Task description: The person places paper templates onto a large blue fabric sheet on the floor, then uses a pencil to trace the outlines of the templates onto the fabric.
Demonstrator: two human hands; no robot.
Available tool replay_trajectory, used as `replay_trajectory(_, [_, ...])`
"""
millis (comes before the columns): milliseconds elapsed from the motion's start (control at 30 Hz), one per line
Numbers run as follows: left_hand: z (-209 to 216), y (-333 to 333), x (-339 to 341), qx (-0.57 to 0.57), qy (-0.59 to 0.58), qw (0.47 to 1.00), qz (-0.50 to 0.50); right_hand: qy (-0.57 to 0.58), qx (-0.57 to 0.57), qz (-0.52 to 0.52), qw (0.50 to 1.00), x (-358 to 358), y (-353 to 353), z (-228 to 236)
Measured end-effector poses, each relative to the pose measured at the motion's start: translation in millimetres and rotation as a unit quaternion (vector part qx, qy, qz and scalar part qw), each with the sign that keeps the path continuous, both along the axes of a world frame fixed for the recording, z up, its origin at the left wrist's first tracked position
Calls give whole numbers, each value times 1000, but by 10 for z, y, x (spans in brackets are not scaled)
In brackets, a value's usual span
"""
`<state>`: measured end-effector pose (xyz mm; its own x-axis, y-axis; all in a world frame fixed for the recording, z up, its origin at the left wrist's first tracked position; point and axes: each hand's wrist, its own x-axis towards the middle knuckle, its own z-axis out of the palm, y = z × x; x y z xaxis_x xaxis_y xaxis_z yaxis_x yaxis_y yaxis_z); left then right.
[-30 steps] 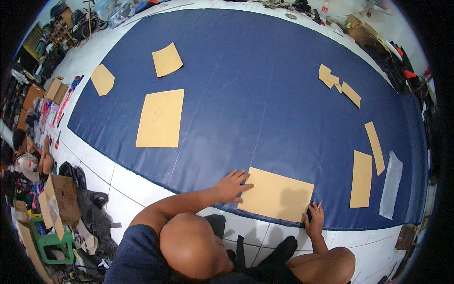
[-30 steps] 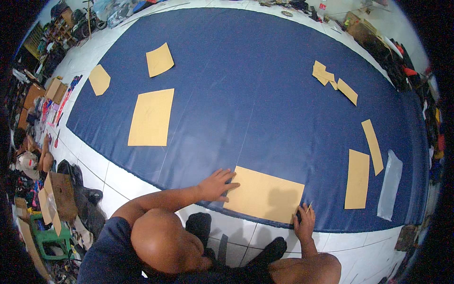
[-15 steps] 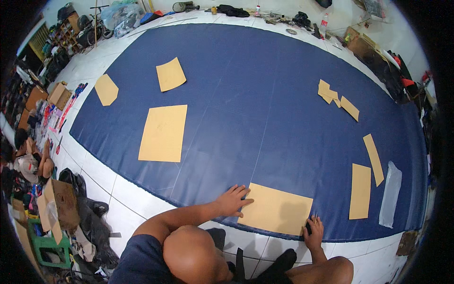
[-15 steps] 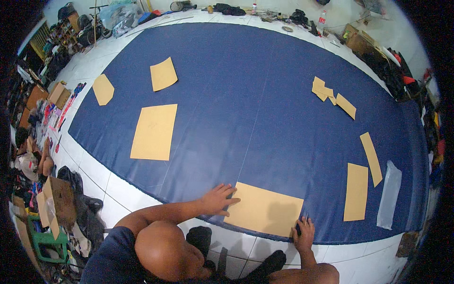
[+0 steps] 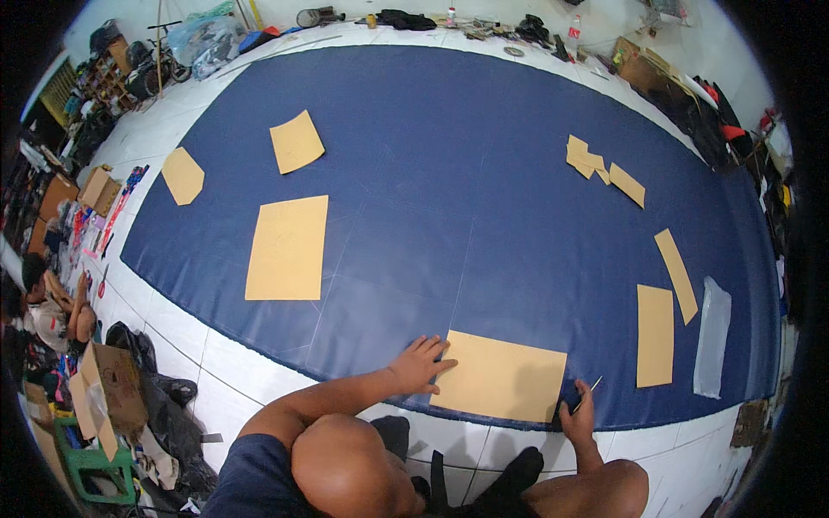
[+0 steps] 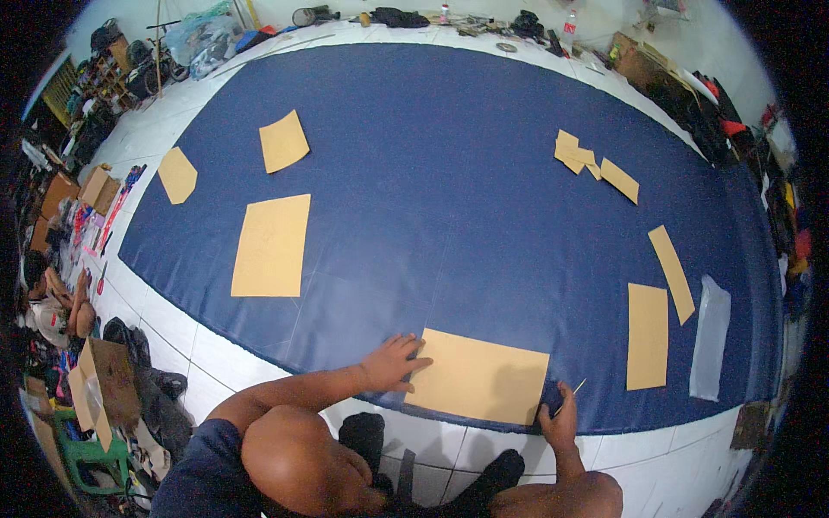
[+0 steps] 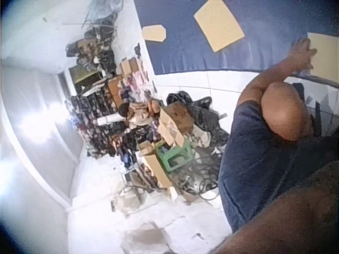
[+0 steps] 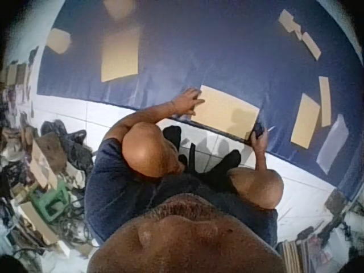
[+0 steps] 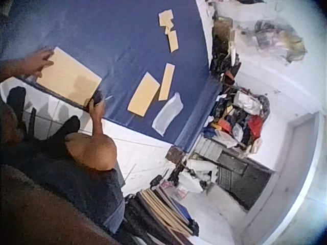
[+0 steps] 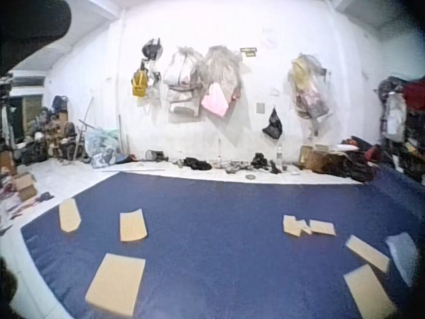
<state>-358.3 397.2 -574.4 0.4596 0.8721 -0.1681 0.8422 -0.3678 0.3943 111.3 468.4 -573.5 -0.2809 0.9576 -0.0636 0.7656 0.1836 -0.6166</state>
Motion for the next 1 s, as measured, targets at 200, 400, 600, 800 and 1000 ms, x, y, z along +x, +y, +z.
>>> replay_trajectory(200, [33, 43, 0, 6, 10, 1000, -21, 47, -13, -71, 996, -201, 138, -43])
replay_trajectory(400, [-64, 96, 12, -50, -14, 998, -45, -135, 88, 133, 978, -333, -88, 5])
replay_trajectory(600, [11, 119, 44, -28, -23, 999, -39, -169, 92, 142, 971, -190, -179, -21])
replay_trajectory(800, [8, 106, 37, -31, -27, 998, -36, -193, 67, 141, 969, -161, -190, -48])
replay_trajectory(1000, [-73, 116, 8, -26, -42, 998, -38, -206, 56, 132, 968, -99, -182, -121])
